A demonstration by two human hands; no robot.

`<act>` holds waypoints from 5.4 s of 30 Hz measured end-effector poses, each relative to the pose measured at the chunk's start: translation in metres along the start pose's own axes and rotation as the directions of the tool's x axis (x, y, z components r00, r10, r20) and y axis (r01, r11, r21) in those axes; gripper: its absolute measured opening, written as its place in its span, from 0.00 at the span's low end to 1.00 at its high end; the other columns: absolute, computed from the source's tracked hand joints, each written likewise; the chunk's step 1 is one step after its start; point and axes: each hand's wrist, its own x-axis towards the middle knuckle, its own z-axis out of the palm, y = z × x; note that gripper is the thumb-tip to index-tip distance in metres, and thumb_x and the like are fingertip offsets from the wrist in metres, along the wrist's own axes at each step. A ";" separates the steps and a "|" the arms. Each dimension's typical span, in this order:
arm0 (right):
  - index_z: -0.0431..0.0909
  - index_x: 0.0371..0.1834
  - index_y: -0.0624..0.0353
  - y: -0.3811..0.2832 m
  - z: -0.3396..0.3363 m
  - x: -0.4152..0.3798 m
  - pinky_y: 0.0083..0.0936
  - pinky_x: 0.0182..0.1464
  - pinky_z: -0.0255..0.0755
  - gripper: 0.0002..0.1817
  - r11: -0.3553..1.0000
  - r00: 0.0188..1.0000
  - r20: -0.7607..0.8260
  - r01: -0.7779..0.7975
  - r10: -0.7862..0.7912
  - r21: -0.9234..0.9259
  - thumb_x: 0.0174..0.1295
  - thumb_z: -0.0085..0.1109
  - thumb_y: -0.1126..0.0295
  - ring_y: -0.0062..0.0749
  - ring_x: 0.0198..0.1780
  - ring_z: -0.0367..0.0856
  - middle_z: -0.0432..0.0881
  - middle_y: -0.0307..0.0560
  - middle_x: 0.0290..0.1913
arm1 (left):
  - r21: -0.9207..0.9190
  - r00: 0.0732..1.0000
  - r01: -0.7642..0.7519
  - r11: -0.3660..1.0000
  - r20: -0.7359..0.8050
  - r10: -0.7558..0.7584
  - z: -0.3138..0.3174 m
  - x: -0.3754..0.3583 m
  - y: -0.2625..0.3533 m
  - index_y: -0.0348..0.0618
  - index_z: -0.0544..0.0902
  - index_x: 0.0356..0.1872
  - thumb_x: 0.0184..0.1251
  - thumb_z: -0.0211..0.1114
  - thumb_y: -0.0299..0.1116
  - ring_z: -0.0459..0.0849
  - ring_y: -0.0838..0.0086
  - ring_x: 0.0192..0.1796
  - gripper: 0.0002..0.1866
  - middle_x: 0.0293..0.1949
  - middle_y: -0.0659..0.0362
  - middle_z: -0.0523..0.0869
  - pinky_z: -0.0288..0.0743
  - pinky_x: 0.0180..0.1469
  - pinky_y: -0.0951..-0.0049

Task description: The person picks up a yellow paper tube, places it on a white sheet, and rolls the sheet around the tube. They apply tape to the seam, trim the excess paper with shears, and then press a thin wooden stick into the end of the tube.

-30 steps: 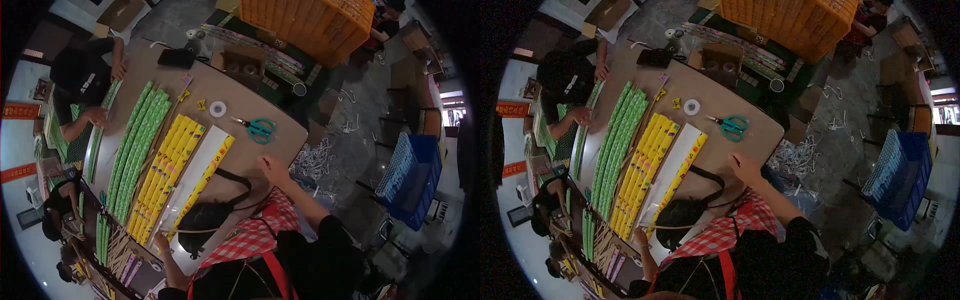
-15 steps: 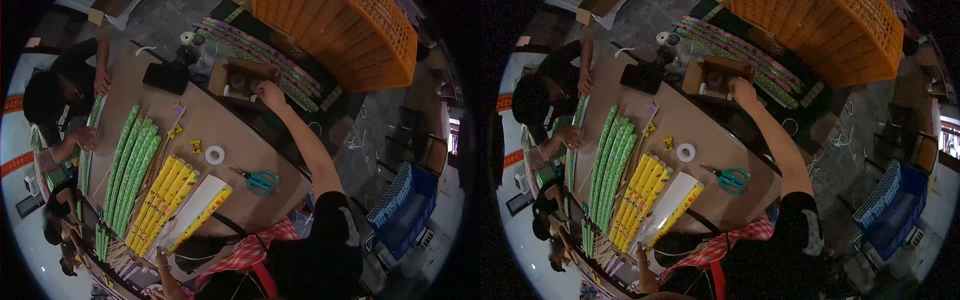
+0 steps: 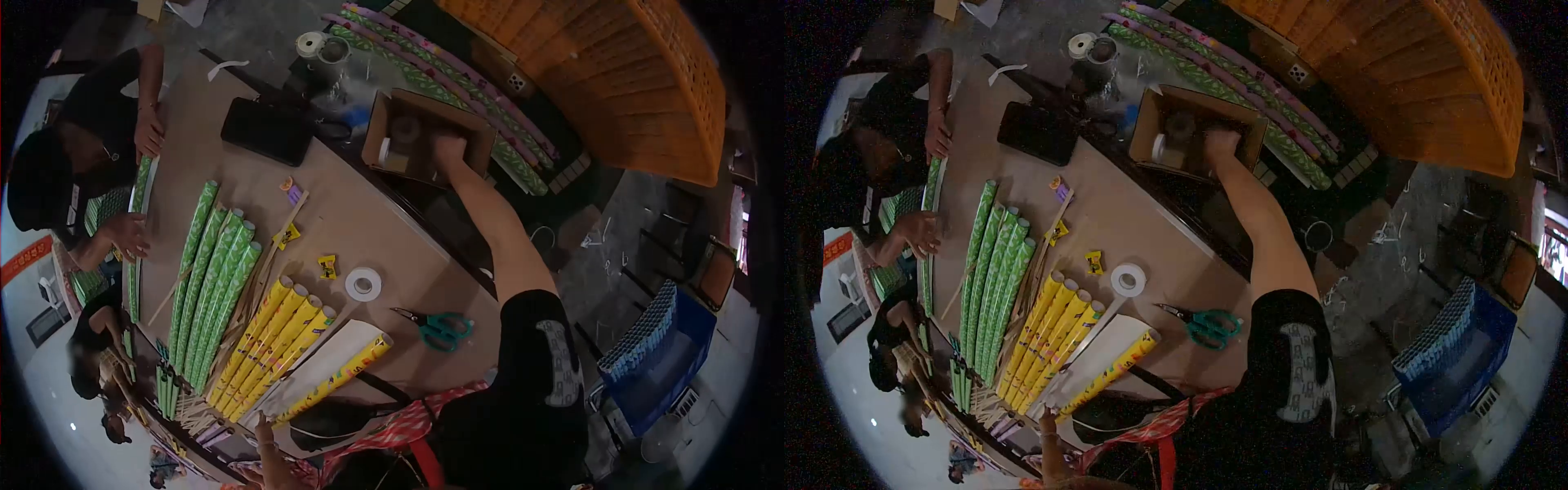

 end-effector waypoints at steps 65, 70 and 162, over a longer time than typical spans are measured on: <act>0.73 0.38 0.63 0.008 -0.099 -0.093 0.32 0.38 0.73 0.10 0.895 0.991 -0.130 0.060 -0.003 0.442 0.56 0.52 0.69 0.44 0.42 0.74 0.72 0.54 0.44 | 0.077 0.922 -0.178 0.981 -0.336 0.193 0.005 0.010 0.006 0.61 0.78 0.46 0.50 0.52 0.35 0.79 0.55 0.27 0.19 0.24 0.47 0.79 0.71 0.27 0.58; 0.69 0.50 0.58 0.002 -0.043 -0.029 0.38 0.35 0.73 0.17 0.993 0.997 0.055 0.055 -0.061 0.108 0.57 0.50 0.68 0.40 0.40 0.76 0.74 0.53 0.45 | 0.003 0.977 -0.023 1.000 -0.210 0.023 0.004 0.004 0.007 0.60 0.78 0.45 0.49 0.53 0.33 0.79 0.54 0.29 0.19 0.27 0.46 0.79 0.72 0.28 0.59; 0.58 0.61 0.47 -0.029 -0.069 -0.055 0.38 0.47 0.70 0.27 0.892 0.910 0.109 0.359 -0.399 0.274 0.56 0.48 0.63 0.43 0.54 0.68 0.62 0.51 0.59 | 0.068 0.973 -0.095 0.993 -0.205 0.107 -0.008 -0.003 0.017 0.48 0.78 0.45 0.50 0.54 0.32 0.80 0.78 0.29 0.18 0.39 0.50 0.80 0.69 0.27 0.74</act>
